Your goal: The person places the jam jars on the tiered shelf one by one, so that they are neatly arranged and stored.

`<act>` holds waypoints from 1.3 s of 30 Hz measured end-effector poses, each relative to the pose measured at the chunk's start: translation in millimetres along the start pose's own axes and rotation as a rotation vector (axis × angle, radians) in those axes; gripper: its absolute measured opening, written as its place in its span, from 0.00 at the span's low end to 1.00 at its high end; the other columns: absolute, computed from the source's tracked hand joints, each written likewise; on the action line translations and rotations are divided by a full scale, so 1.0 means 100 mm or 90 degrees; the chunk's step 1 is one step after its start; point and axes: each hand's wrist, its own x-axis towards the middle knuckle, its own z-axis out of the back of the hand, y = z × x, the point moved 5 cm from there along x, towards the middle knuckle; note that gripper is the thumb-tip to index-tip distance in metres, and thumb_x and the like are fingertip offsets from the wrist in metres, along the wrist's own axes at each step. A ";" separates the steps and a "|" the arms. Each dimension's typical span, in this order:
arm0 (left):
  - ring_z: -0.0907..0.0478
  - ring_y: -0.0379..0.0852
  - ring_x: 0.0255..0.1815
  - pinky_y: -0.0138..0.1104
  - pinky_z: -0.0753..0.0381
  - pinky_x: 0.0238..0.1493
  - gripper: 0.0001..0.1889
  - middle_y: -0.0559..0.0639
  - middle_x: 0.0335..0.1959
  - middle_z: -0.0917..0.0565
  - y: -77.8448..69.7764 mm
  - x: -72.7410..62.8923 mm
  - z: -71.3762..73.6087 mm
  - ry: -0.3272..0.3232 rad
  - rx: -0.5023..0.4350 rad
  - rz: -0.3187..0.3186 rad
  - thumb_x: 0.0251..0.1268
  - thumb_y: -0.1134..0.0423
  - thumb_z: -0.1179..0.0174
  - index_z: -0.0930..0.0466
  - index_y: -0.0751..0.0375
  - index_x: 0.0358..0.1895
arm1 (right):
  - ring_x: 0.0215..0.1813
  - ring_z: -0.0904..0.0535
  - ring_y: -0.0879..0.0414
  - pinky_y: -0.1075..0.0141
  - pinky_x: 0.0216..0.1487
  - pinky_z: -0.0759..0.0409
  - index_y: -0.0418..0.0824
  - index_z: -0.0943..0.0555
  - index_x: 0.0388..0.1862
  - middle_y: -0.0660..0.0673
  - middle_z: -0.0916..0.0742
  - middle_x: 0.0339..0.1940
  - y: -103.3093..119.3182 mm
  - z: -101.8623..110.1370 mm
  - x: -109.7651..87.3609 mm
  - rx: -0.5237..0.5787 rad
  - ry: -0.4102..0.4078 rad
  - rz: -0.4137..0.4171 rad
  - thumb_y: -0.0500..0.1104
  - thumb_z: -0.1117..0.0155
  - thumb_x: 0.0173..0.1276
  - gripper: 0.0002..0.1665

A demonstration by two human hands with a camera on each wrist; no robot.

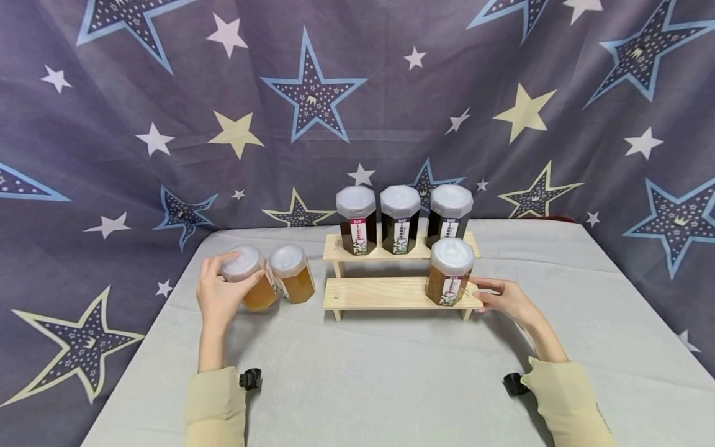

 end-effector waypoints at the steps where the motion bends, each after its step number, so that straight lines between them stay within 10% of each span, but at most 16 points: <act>1: 0.32 0.45 0.34 0.34 0.38 0.34 0.28 0.54 0.38 0.27 -0.02 0.00 0.01 -0.001 -0.002 -0.003 0.28 0.59 0.26 0.22 0.59 0.43 | 0.28 0.19 0.61 0.64 0.33 0.21 0.18 0.38 0.56 0.20 0.30 0.51 0.00 0.00 0.00 -0.001 0.000 -0.001 0.31 0.47 0.61 0.26; 39: 0.33 0.39 0.35 0.30 0.33 0.33 0.28 0.49 0.34 0.28 -0.73 -0.12 0.01 0.078 -0.065 -0.057 0.29 0.60 0.26 0.22 0.59 0.43 | 0.29 0.19 0.61 0.64 0.33 0.21 0.20 0.37 0.57 0.22 0.30 0.52 -0.02 0.02 0.00 -0.004 0.002 -0.006 0.33 0.45 0.62 0.27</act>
